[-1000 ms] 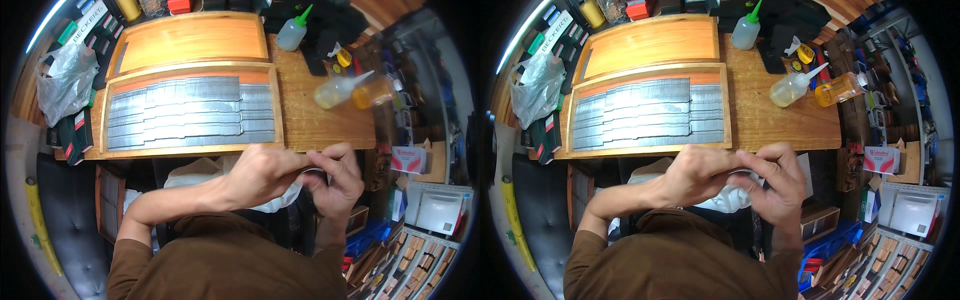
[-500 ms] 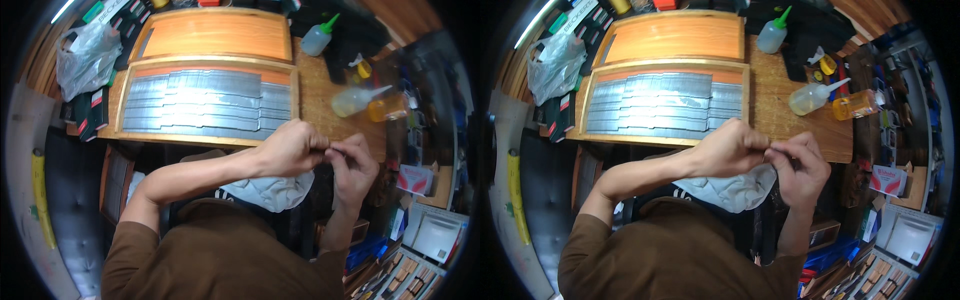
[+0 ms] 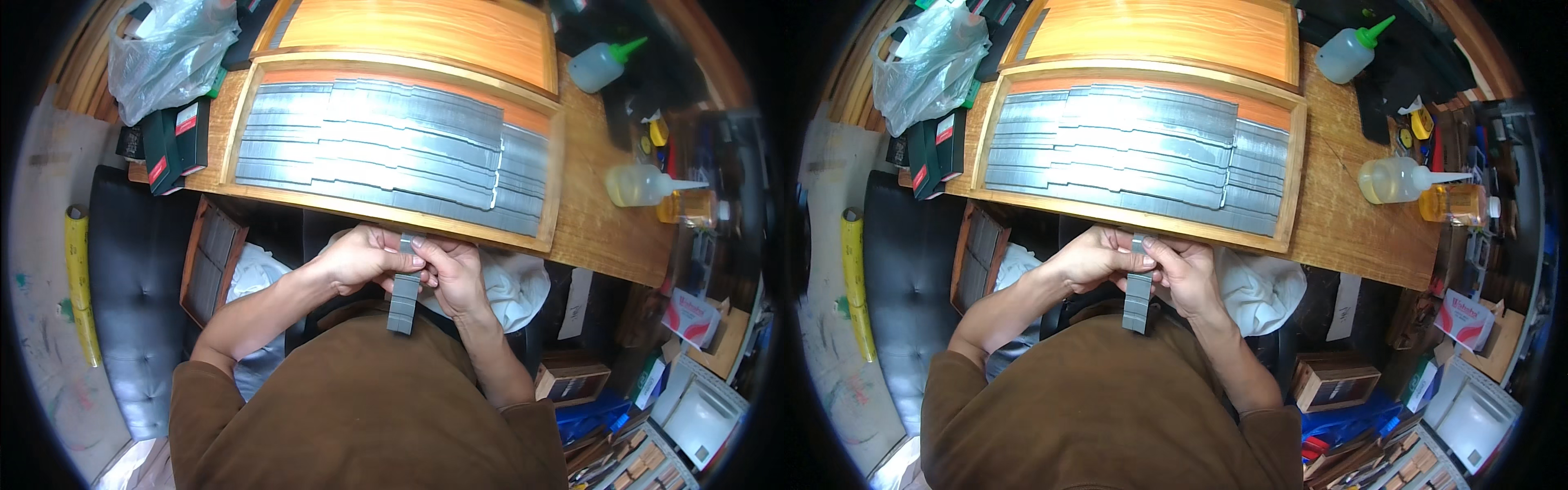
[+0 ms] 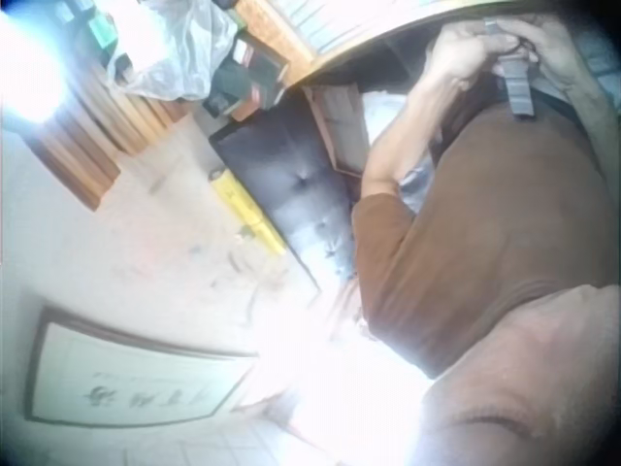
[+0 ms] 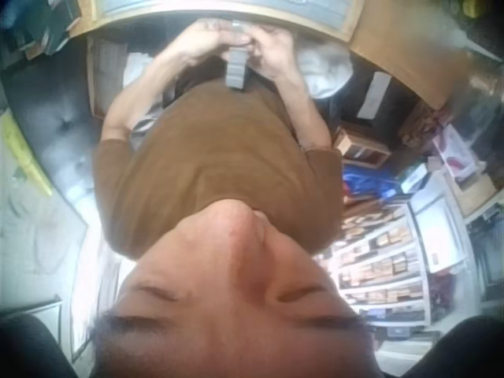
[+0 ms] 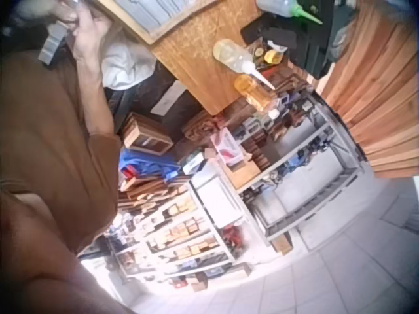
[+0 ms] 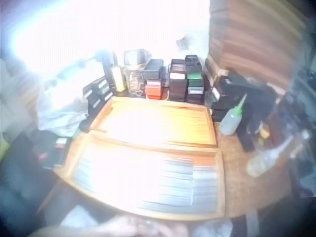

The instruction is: The person repeatedly picks up small rectangular metal pieces from a wooden tray, aligns them, and places them back into the tray. They occasionally wipe the pieces with a white cloth and inspect them before returning them to the tray.

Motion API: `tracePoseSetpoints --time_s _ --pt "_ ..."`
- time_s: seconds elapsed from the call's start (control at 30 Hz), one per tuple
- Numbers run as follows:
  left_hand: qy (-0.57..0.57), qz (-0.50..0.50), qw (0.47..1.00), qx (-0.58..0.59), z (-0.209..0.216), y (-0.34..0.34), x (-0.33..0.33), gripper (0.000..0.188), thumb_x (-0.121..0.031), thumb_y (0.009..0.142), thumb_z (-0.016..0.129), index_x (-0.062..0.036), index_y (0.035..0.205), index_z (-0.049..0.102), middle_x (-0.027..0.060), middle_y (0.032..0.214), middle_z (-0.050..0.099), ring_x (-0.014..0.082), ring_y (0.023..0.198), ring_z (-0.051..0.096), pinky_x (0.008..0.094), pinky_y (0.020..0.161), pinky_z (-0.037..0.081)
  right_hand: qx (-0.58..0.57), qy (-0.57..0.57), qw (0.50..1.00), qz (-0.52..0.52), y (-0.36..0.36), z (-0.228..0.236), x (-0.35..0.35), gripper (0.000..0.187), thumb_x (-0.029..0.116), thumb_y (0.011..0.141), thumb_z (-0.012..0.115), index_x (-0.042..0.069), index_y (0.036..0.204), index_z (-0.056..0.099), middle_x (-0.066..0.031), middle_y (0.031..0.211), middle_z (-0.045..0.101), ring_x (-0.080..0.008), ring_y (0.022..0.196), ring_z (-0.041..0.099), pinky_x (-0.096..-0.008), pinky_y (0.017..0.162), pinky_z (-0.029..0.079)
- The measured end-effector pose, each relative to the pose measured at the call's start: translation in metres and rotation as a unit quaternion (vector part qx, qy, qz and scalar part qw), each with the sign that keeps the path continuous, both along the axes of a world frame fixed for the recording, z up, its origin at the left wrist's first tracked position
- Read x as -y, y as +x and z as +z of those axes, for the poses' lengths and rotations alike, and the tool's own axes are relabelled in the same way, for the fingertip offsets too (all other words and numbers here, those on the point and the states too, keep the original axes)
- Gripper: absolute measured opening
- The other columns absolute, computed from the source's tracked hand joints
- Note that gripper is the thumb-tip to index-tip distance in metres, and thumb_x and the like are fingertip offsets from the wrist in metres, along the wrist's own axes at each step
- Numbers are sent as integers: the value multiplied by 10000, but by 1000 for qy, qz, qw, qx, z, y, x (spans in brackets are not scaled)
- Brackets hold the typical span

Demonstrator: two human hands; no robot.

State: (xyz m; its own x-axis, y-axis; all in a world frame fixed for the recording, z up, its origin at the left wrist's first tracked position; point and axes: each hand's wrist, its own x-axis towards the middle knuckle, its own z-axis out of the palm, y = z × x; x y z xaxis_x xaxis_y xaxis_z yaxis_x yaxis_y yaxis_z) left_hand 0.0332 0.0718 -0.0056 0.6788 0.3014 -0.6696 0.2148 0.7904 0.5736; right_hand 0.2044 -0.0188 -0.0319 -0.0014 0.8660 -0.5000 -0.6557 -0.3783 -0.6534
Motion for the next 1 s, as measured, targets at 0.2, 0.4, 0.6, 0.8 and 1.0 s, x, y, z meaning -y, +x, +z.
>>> tracePoseSetpoints --time_s 0.2,0.4,0.6,0.8,1.0 --pt "70 -2 997 12 -19 -7 2 187 -140 977 749 8 1091 754 117 961 791 144 854 758 266 664 601 100 -21 995 -11 -12 6 -1 103 43 959 738 -18 1035 774 -10 799 688 -66 640 577 -210 579 479" --pt "584 12 812 -9 14 -41 26 275 82 805 705 26 1068 766 176 779 724 285 665 721 341 594 550 300 233 924 37 -30 25 3 190 -50 845 820 23 1019 798 -30 931 628 -108 836 600 -252 688 508" --pt "580 102 806 -56 14 -64 41 209 42 873 723 45 1079 761 149 785 738 201 640 705 288 582 528 334 318 884 82 -50 28 -23 185 3 826 859 31 1001 807 -20 895 617 -106 792 576 -240 678 474" --pt "487 150 856 -82 8 -76 48 163 2 917 737 11 1075 773 165 854 771 201 713 763 290 628 563 293 282 894 189 -52 30 -38 218 -4 843 831 15 1059 803 -38 886 639 -122 778 592 -257 656 486" --pt "467 129 869 -99 9 -81 49 201 19 903 718 -5 1093 776 179 858 765 209 706 758 287 619 553 277 251 906 200 -53 27 -40 172 -17 827 837 17 995 816 -32 849 652 -107 756 602 -243 646 488"
